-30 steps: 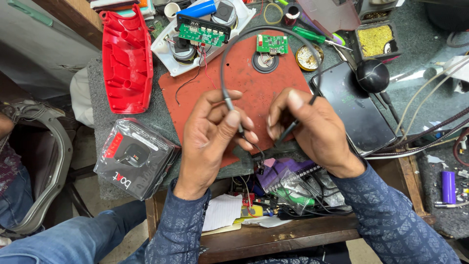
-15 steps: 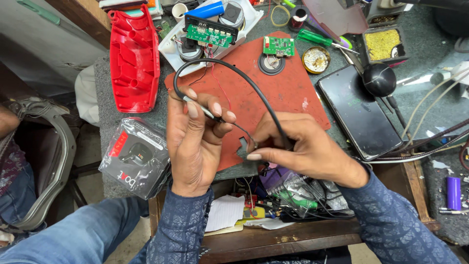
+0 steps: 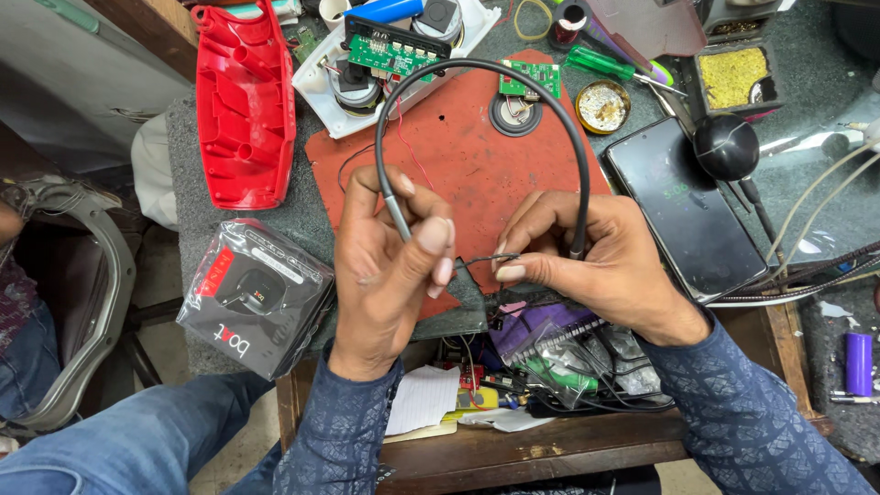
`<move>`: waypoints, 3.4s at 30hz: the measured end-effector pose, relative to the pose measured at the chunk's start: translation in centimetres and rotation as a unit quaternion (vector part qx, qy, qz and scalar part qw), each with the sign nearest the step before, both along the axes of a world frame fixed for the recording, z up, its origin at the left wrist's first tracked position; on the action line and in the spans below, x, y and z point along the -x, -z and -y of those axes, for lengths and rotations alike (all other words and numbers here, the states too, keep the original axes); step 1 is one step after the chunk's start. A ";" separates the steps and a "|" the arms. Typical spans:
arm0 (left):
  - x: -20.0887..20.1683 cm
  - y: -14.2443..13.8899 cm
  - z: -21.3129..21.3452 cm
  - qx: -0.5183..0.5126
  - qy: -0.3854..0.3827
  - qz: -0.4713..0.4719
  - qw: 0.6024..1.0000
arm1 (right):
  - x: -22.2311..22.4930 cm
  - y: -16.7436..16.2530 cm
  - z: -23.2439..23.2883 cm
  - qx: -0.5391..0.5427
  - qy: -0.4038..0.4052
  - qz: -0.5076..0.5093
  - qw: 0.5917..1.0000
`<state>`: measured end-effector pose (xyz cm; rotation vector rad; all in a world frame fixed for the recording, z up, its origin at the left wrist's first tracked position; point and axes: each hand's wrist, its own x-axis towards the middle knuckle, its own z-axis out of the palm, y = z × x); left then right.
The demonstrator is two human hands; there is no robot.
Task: The person disassembles a neckband headphone by removing the earbud and opening the housing. They then insert a small wire into the internal cavity and reassemble the unit.
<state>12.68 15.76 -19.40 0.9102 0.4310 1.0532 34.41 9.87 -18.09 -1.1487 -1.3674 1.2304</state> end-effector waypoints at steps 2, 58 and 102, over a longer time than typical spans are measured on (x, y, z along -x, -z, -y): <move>-0.2 0.0 0.1 -0.030 0.005 -0.032 0.999 | -0.1 0.0 0.0 -0.007 -0.010 -0.013 1.000; -1.5 0.2 0.8 -0.120 -0.039 -0.145 0.981 | -0.7 -1.3 0.2 0.118 -0.037 -0.031 0.992; -1.4 -1.2 0.7 -0.115 0.037 -0.157 0.980 | -0.7 0.2 0.2 -0.044 0.054 -0.168 0.983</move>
